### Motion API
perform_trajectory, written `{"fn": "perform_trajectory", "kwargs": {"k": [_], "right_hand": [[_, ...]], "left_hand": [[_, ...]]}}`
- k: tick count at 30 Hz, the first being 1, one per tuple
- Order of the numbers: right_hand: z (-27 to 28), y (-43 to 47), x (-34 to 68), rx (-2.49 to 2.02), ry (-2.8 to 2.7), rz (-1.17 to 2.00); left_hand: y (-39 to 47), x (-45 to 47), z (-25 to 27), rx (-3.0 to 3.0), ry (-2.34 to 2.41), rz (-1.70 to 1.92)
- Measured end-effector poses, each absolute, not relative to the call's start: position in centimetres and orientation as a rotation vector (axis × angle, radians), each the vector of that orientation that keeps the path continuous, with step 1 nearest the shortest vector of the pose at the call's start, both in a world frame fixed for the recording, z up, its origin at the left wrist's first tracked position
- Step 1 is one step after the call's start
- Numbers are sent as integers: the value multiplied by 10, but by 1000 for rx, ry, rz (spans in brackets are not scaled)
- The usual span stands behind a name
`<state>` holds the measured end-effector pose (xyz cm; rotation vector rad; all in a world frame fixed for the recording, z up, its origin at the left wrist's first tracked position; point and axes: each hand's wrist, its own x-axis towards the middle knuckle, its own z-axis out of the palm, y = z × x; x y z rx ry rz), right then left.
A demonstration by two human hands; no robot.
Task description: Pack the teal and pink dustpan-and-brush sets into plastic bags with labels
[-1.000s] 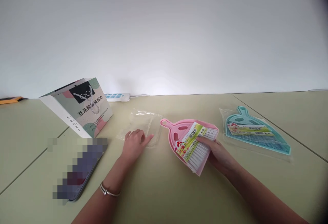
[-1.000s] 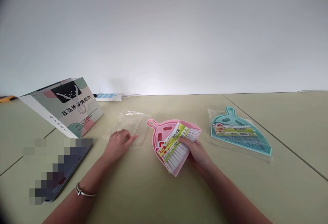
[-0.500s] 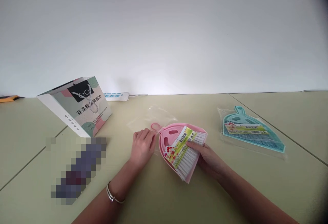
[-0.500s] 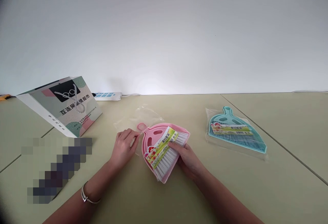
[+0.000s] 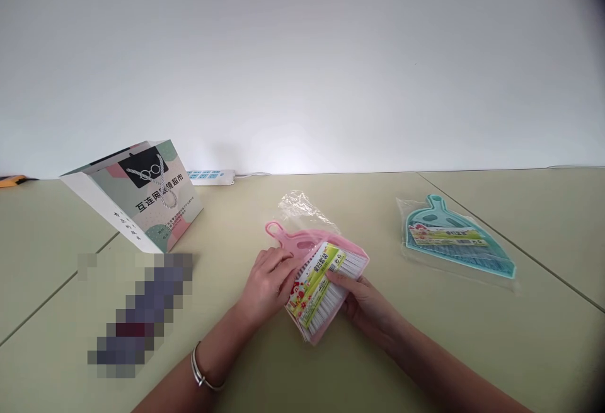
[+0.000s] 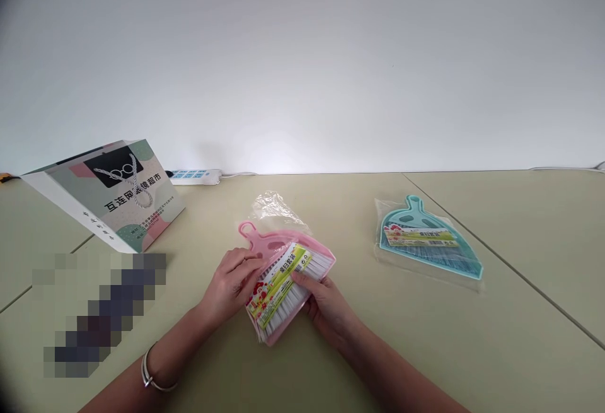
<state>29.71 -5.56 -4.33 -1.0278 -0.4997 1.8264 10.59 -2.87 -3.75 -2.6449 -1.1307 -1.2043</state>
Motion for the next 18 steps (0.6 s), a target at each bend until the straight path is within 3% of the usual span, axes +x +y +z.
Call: {"fn": "perform_trajectory", "kwargs": {"k": [8,14,16,18], "right_hand": [[-50,-49,299,-1029,-297,1683],[-44,-54,294,-979,-270,1627],[-42,-56,291,-981,-266,1624],[-41,-57,290,-987,-300,1643]], "left_hand": [[-33,106,-37,-2737,-1199,-1318],[-32,111,-33,-1969,-2399,-2298],[-34,117,-33,-2132,-2773,-2533],[-38,124,-33,-2416,-2834,-2708]]}}
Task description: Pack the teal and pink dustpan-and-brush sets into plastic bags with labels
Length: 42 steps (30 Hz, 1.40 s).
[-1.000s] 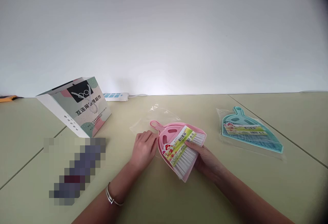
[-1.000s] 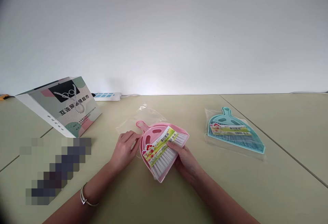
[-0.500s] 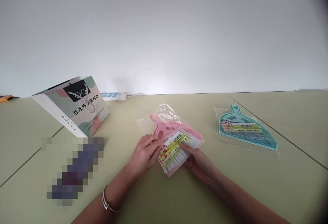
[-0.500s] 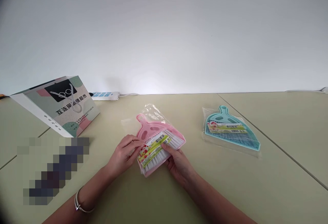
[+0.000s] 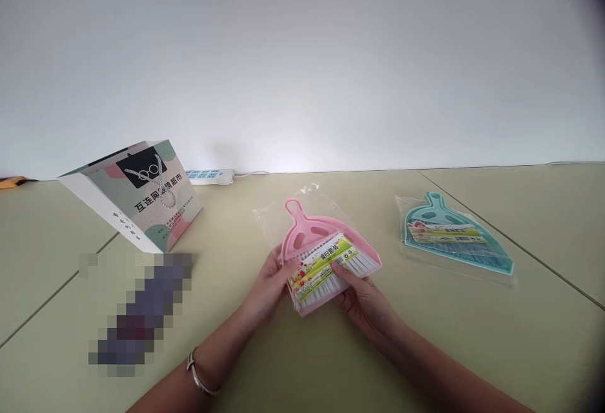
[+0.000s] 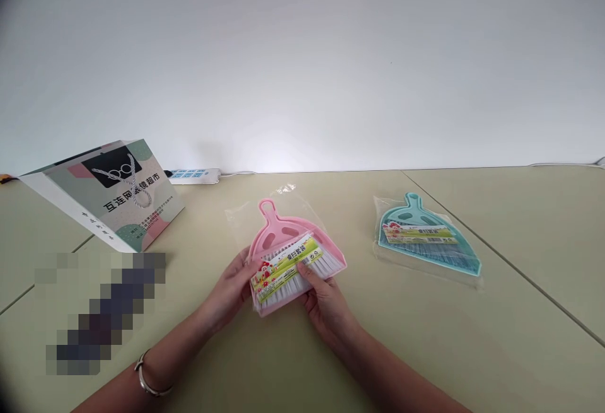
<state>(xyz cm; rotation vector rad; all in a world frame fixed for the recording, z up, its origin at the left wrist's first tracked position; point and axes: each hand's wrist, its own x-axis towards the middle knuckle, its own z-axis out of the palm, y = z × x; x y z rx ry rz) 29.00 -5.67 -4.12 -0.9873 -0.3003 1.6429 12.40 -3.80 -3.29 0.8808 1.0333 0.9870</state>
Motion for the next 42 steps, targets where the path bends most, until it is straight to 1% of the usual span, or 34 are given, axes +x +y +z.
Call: {"fn": "perform_trajectory", "kwargs": {"k": [2,4,6,9,10,12,15,17,21,25,28,32,36,39,42], "right_hand": [[-42,-55,292,-1010,-384,1675],[-44,-51,298,-1079,-500,1667],[-47,-43,308,-1202,-611,1534],[-50,-33,325,-1382,-674,1229],[-49,-31,329,-1397,-673,1192],[-46,-31,333,-1350,-692,1306],[-36,-37,329,-1217,-748,1670],[-32,-41,323,-1181,-744,1810],[-32,-43,315,-1161,-731,1807],[-36,-41,316,-1280,-702,1754],[-35,-41,318,-1282,-682,1808],[-28,-41,325,-1104,-732,1967],[-26,-39,337,-896,-864,2071],[-27,-37,343,-840,-927,2031],[-30,-36,341,-916,-900,1955]], "left_hand": [[-40,127,-32,875,943,976],[-39,125,-30,882,948,1007],[-35,118,-28,886,968,999],[-29,108,-26,906,976,942],[-28,106,-27,911,964,920],[-27,104,-28,916,921,876],[-29,104,-32,935,854,835],[-30,105,-33,929,850,833],[-30,108,-31,891,978,839],[-31,110,-26,935,1150,799],[-31,108,-24,923,1178,788],[-29,103,-23,922,1075,839],[-27,98,-18,911,891,786],[-25,93,-14,946,775,742],[-23,89,-15,1029,770,783]]}}
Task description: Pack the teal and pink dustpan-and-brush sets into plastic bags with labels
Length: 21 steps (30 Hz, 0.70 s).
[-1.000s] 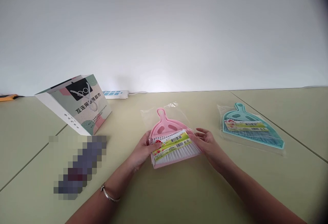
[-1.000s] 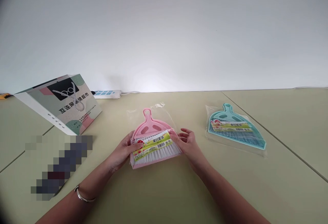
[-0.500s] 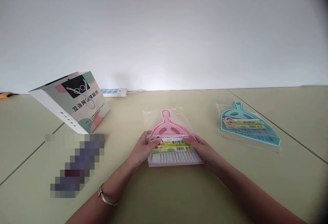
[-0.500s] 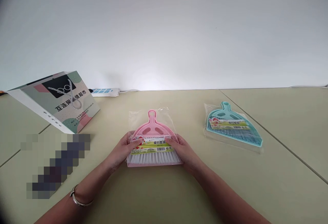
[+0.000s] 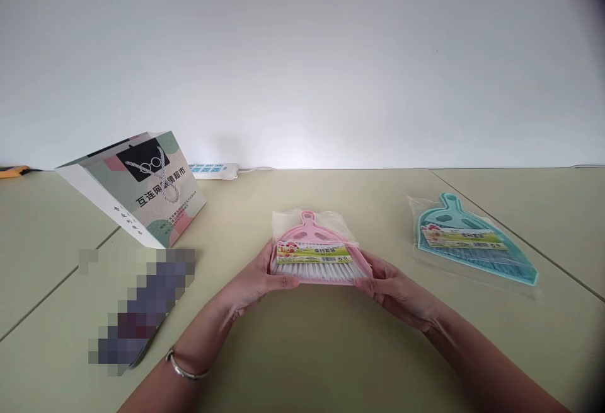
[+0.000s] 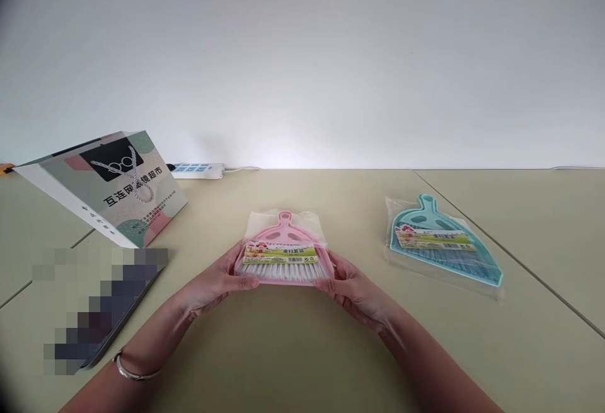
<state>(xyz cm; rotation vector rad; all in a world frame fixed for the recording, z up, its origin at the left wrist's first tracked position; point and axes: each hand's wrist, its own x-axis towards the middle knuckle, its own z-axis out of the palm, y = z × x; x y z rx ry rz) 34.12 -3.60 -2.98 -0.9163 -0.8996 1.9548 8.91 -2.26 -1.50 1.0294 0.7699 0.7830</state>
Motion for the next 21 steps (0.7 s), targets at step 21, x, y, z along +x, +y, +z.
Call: {"fn": "perform_trajectory", "kwargs": {"k": [21], "right_hand": [[-37,-37,337,-1339,-907,1821]], "left_hand": [[-16,81,-35,1672,1235,769]]}}
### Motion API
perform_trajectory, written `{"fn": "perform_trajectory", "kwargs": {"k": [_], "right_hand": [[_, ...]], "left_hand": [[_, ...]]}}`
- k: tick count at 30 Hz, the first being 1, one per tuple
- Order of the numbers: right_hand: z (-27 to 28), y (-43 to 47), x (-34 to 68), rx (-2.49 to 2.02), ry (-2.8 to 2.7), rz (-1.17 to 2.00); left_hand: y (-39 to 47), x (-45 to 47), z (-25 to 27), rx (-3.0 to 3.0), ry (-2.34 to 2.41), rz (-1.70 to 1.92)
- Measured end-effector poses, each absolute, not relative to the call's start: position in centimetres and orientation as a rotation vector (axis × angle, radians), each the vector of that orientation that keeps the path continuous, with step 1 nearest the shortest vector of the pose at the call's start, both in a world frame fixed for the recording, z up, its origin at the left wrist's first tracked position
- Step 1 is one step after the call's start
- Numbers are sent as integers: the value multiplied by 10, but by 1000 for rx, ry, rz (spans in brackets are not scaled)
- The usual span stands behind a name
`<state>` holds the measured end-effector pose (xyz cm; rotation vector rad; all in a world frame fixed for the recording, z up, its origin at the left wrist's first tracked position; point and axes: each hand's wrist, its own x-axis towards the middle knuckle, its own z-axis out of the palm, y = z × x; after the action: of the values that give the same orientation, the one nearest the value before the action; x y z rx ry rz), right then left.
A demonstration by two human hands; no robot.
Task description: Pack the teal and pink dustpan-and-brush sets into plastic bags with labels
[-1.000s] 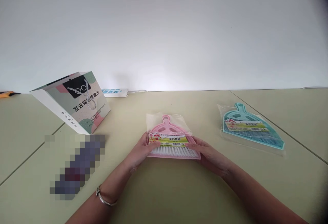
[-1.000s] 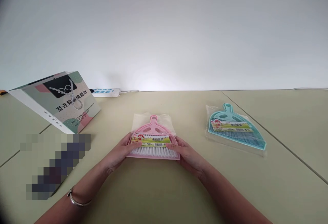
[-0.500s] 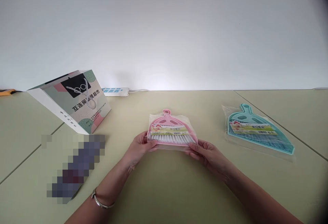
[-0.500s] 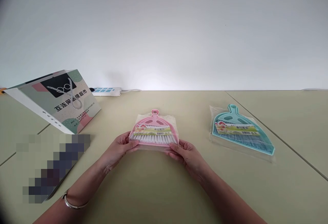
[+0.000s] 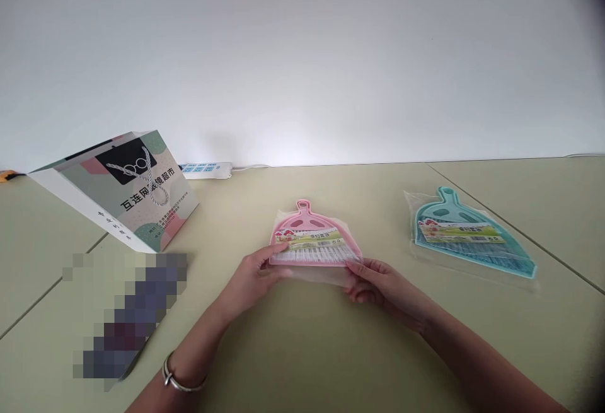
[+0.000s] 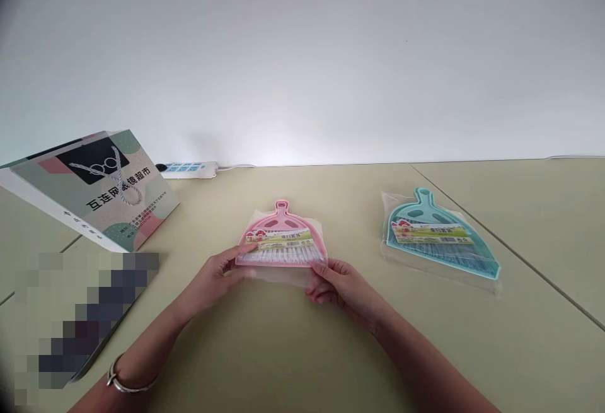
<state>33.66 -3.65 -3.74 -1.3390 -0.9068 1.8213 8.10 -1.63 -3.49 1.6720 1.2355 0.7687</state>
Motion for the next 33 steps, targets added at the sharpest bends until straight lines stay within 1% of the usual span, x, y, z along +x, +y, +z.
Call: {"fn": "perform_trajectory", "kwargs": {"k": [6,10,13,17,21,24,30,33], "right_hand": [[-51,-39,331,-1151,-1080,1600],[-55,-35,328,-1295,-913,1467],[-52,-34,328,-1243,-779,1484],[-49,-34,329,-1149,-902,1482],[-50,-37,328,-1164,-985,1432],[-50,-40,324,-1170,-1009,1432],[-47,-42,318,-1308,-1061,1332],[-45,-44,317,-1256,-1005,1379]], "left_hand": [[-18,94,-51,1692,1377,972],[-24,97,-51,1657,1346,1035],[-27,99,-47,1668,1289,1074],[-31,103,-40,1468,1158,1086],[-30,106,-37,1325,1165,1007],[-28,107,-36,1317,1214,964],[-32,108,-38,1403,1237,968],[-34,108,-39,1413,1241,982]]}}
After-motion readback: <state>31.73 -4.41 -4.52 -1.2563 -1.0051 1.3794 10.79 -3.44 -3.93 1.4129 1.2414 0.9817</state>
